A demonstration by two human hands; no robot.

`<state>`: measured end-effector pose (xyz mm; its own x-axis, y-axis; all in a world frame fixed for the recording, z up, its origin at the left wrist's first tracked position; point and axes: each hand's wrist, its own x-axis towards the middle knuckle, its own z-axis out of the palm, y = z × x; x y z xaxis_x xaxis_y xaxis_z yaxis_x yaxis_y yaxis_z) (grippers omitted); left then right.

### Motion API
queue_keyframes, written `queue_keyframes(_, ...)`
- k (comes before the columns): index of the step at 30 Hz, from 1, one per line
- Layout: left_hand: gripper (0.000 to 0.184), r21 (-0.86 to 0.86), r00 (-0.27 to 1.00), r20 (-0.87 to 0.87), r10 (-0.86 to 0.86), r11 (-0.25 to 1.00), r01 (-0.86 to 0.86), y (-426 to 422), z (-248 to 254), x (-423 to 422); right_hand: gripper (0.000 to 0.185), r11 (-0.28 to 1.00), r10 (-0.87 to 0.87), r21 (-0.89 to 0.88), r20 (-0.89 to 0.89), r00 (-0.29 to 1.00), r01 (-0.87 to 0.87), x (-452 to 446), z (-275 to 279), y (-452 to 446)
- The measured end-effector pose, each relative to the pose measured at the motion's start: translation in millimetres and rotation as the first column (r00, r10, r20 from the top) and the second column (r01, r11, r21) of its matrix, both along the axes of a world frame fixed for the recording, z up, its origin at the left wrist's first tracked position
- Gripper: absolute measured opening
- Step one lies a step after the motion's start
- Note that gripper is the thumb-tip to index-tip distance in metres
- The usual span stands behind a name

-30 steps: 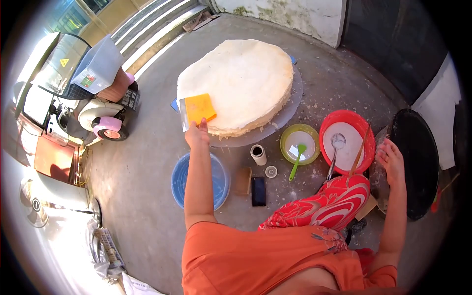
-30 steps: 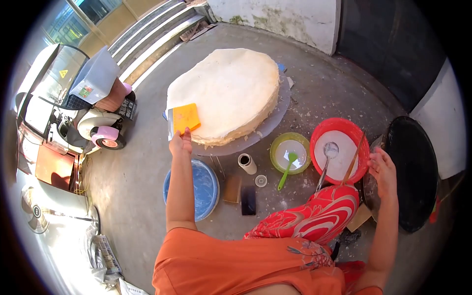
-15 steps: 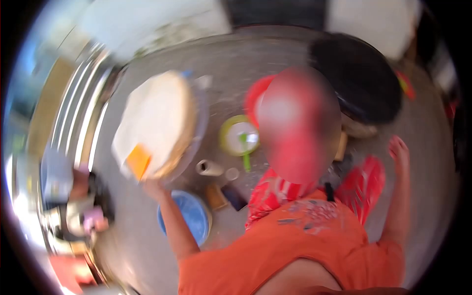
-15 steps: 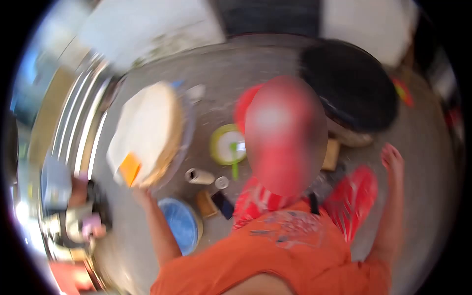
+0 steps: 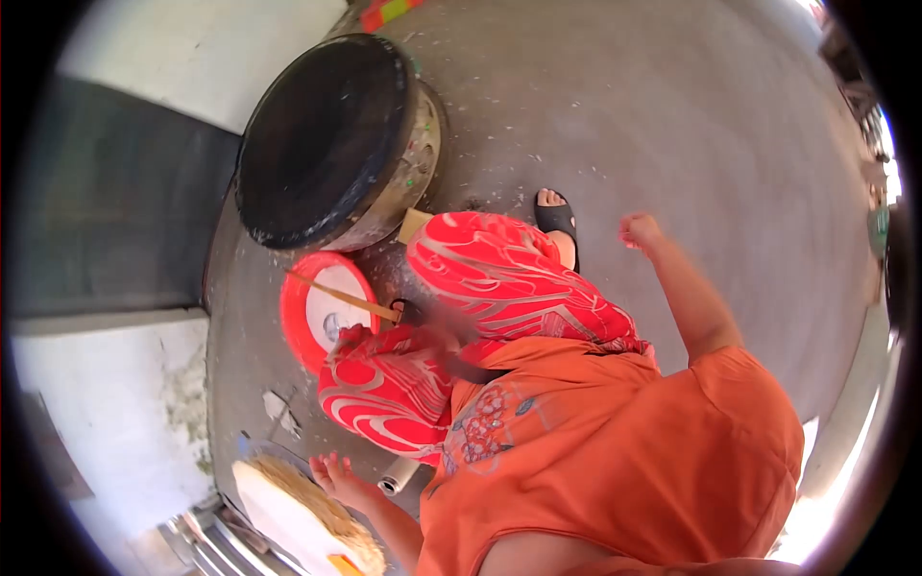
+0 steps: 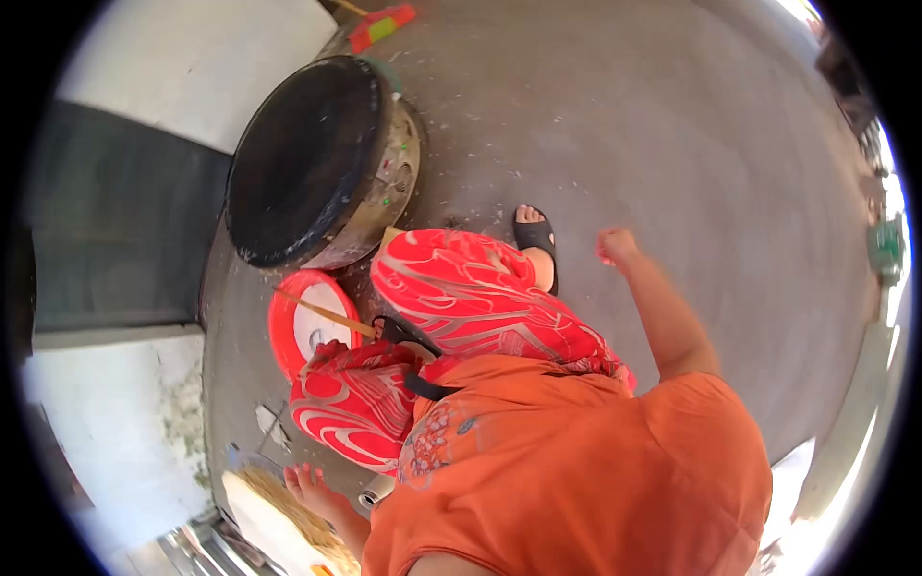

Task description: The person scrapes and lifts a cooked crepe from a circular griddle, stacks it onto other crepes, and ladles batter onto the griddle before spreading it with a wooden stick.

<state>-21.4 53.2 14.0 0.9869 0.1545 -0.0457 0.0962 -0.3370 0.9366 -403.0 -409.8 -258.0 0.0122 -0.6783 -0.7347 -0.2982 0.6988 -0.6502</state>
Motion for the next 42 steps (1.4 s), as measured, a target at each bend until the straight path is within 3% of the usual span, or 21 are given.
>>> queue_keyframes(6, 0.041, 0.035, 0.991, 0.017, -0.129, 0.991, 0.129, -30.2, 11.2, 2.8, 0.011, 0.977, -0.073, 0.208, 0.168, 0.983, 0.037, 24.9, -52.1, 45.4)
queue_keyframes(11, 0.041, 0.050, 0.988, 0.008, -0.157, 0.986, 0.156, -41.2, 17.2, -6.2, 0.018, 0.935, -0.087, 0.355, 0.262, 0.961, -0.013, 70.6, -59.5, 66.3)
queue_keyframes(15, 0.040, 0.045, 0.985, 0.010, -0.171, 0.984, 0.170, -41.2, 18.6, -10.8, 0.019, 0.793, -0.435, 0.568, 0.275, 0.858, 0.220, 109.8, -66.9, 67.3)
queue_keyframes(18, 0.040, 0.038, 0.985, 0.014, -0.173, 0.984, 0.173, -39.1, 15.8, -11.1, 0.016, 0.825, -0.353, 0.548, 0.312, 0.882, 0.137, 126.1, -14.6, 66.1)
queue_keyframes(23, 0.041, -0.007, 0.987, 0.000, -0.161, 0.987, 0.161, -33.7, 5.8, -7.3, 0.019, 0.859, -0.246, 0.509, 0.320, 0.915, 0.053, 115.6, -17.6, 61.1)
queue_keyframes(25, 0.041, -0.043, 0.984, -0.011, -0.177, 0.983, 0.177, -35.0, 4.4, -6.3, 0.025, 0.780, -0.330, 0.604, 0.172, 0.928, 0.164, 114.6, -21.2, 63.2)
queue_keyframes(27, 0.041, -0.052, 0.988, -0.002, -0.154, 0.987, 0.154, -34.7, 3.3, -4.2, 0.030, 0.796, -0.263, 0.606, 0.350, 0.899, -0.003, 106.7, -38.5, 63.8)
queue_keyframes(29, 0.041, -0.067, 0.994, 0.013, -0.106, 0.992, 0.107, -30.2, 1.2, -0.7, 0.027, 0.775, -0.250, 0.615, 0.512, 0.822, -0.147, 102.9, 13.5, 61.0)
queue_keyframes(31, 0.040, -0.085, 0.995, -0.003, -0.104, 0.991, 0.103, -23.6, -6.3, 3.4, 0.024, 0.866, 0.005, 0.439, 0.470, 0.883, -0.239, 93.3, 24.4, 44.8)
queue_keyframes(33, 0.040, -0.124, 0.997, -0.011, -0.079, 0.989, 0.077, -16.3, -17.1, 6.6, 0.025, 0.982, 0.175, 0.053, 0.086, 0.981, -0.180, 94.8, 37.4, 23.4)
queue_keyframes(35, 0.039, -0.170, 0.997, -0.029, -0.069, 0.983, 0.063, -8.8, -30.4, 12.3, 0.019, 0.899, 0.219, -0.307, -0.302, 0.928, -0.313, 116.0, 93.2, -11.1)
queue_keyframes(37, 0.039, -0.210, 0.998, -0.043, -0.049, 0.977, 0.039, -3.8, -41.6, 15.9, 0.020, 0.499, 0.169, -0.812, -0.251, 0.953, -0.302, 142.4, 160.6, -21.9)
queue_keyframes(39, 0.040, -0.233, 0.995, -0.083, -0.056, 0.972, 0.035, 0.7, -48.8, 18.2, 0.014, 0.350, 0.255, -0.915, -0.114, 0.960, -0.202, 195.2, 266.6, 3.3)
queue_keyframes(40, 0.040, -0.258, 0.996, -0.074, -0.057, 0.965, 0.036, 2.1, -56.6, 19.2, 0.014, 0.334, 0.291, -0.917, -0.118, 0.949, -0.217, 217.8, 294.0, 14.5)
queue_keyframes(42, 0.040, -0.279, 0.993, -0.104, -0.053, 0.960, 0.022, 7.2, -72.9, 23.3, 0.014, 0.277, 0.606, -0.924, -0.045, 0.794, -0.264, 262.1, 327.0, 36.5)
